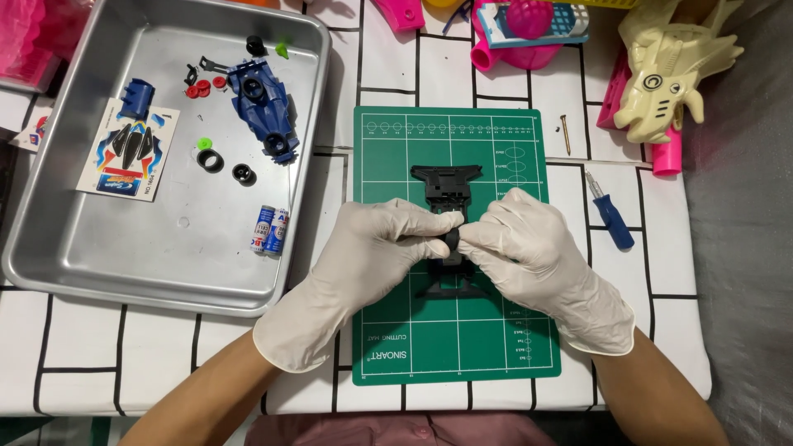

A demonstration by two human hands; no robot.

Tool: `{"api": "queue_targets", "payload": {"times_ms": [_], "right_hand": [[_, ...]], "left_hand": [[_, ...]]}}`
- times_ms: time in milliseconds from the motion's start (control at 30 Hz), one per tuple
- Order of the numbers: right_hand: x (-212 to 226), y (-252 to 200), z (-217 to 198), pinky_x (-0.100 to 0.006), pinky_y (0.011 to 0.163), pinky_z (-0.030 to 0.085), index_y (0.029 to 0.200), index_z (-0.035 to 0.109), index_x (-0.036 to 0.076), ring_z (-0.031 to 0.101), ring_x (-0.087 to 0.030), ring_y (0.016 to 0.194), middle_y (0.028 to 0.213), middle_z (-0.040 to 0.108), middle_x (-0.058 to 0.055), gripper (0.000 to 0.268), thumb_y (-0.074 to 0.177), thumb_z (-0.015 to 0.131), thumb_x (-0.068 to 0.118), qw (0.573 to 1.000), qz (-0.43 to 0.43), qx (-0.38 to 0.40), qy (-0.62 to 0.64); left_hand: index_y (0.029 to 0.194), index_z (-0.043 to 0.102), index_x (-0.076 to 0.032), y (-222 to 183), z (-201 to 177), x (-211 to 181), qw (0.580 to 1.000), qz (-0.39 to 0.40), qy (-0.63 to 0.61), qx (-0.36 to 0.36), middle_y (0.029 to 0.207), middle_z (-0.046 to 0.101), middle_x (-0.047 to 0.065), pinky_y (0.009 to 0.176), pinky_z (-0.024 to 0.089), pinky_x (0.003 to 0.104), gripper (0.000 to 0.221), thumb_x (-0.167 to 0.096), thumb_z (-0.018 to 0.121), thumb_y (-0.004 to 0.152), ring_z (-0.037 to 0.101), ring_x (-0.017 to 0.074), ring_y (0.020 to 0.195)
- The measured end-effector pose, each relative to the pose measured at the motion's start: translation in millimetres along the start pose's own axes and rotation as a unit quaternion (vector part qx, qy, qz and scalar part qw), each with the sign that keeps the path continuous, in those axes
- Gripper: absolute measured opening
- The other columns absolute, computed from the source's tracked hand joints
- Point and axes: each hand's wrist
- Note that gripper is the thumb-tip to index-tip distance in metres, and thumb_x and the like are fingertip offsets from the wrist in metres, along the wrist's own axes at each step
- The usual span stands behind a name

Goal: Installing an electric motor and gears into a toy car chassis on a cutting mat.

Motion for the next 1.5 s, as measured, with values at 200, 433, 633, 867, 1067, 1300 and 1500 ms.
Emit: {"api": "queue_targets", "payload": {"times_ms": [200,433,633,867,1067,1300,1500], "right_hand": [[1.0,0.1,3.6,-0.034,0.062,0.047,0.091,0.078,0.007,0.049,-0.022,0.048,0.056,0.045,0.000,0.014,0.089,0.071,-0.004,1.000,-0.009,-0.011,-0.003],[0.2,-1.7,4.7,-0.034,0.060,0.047,0.090,0.078,0.007,0.048,-0.024,0.048,0.056,0.045,-0.001,0.013,0.089,0.072,-0.004,1.000,-0.009,-0.014,-0.015],[0.8,-0.3,6.8,-0.034,0.060,0.047,0.088,0.078,0.006,0.050,-0.026,0.049,0.056,0.046,-0.002,0.011,0.089,0.073,-0.004,0.999,0.000,-0.033,-0.022],[5.6,0.7,-16.0,-0.036,0.069,0.049,0.098,0.079,0.007,0.058,-0.026,0.060,0.064,0.056,-0.004,0.010,0.093,0.075,-0.001,0.998,0.026,-0.022,-0.045],[2.2,0.4,-13.2,-0.036,0.068,0.049,0.094,0.078,0.009,0.055,-0.026,0.057,0.062,0.054,-0.003,0.011,0.092,0.074,-0.001,0.999,0.021,-0.018,-0.026],[-2.4,-5.2,-1.2,-0.035,0.066,0.049,0.093,0.079,0.010,0.052,-0.025,0.054,0.061,0.051,-0.002,0.014,0.092,0.073,-0.002,0.999,0.037,-0.018,-0.006],[-2.1,-3.4,-9.8,-0.036,0.074,0.052,0.096,0.080,0.010,0.061,-0.024,0.061,0.064,0.061,-0.002,0.012,0.091,0.076,0.000,0.999,0.034,-0.021,-0.026]], "left_hand": [[0.103,0.080,-0.014,-1.2,0.2,1.2,1.000,0.003,0.003,0.002,0.096,0.081,0.014,0.087,0.062,0.032,0.035,-0.003,0.089,0.072,0.078,0.0243,0.096],[0.104,0.080,-0.014,-2.1,2.1,0.4,1.000,0.007,0.001,0.001,0.095,0.081,0.013,0.085,0.062,0.031,0.035,-0.004,0.089,0.072,0.078,0.0238,0.095],[0.107,0.079,-0.012,3.6,-0.9,-2.1,0.999,0.033,0.010,-0.011,0.099,0.080,0.014,0.086,0.062,0.031,0.035,-0.003,0.087,0.075,0.077,0.0240,0.096],[0.112,0.077,-0.014,5.1,-0.2,-30.4,0.996,0.094,0.000,-0.007,0.106,0.079,0.012,0.090,0.062,0.033,0.033,-0.003,0.084,0.081,0.077,0.0222,0.099],[0.113,0.077,-0.015,2.6,-0.1,-24.2,0.998,0.070,0.011,-0.004,0.105,0.079,0.010,0.092,0.061,0.032,0.037,-0.001,0.084,0.079,0.076,0.0221,0.102],[0.109,0.078,-0.016,-1.4,0.2,-13.9,0.999,0.045,0.018,-0.006,0.103,0.080,0.011,0.091,0.062,0.034,0.039,-0.003,0.089,0.074,0.078,0.0243,0.099],[0.115,0.076,-0.012,0.7,1.4,-21.3,0.998,0.051,-0.016,-0.014,0.103,0.079,0.014,0.089,0.063,0.033,0.036,-0.002,0.084,0.082,0.077,0.0233,0.096]]}}
Point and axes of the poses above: each hand's wrist, its own y-axis towards the middle knuckle, its own z-axis out of the palm, x = y × z
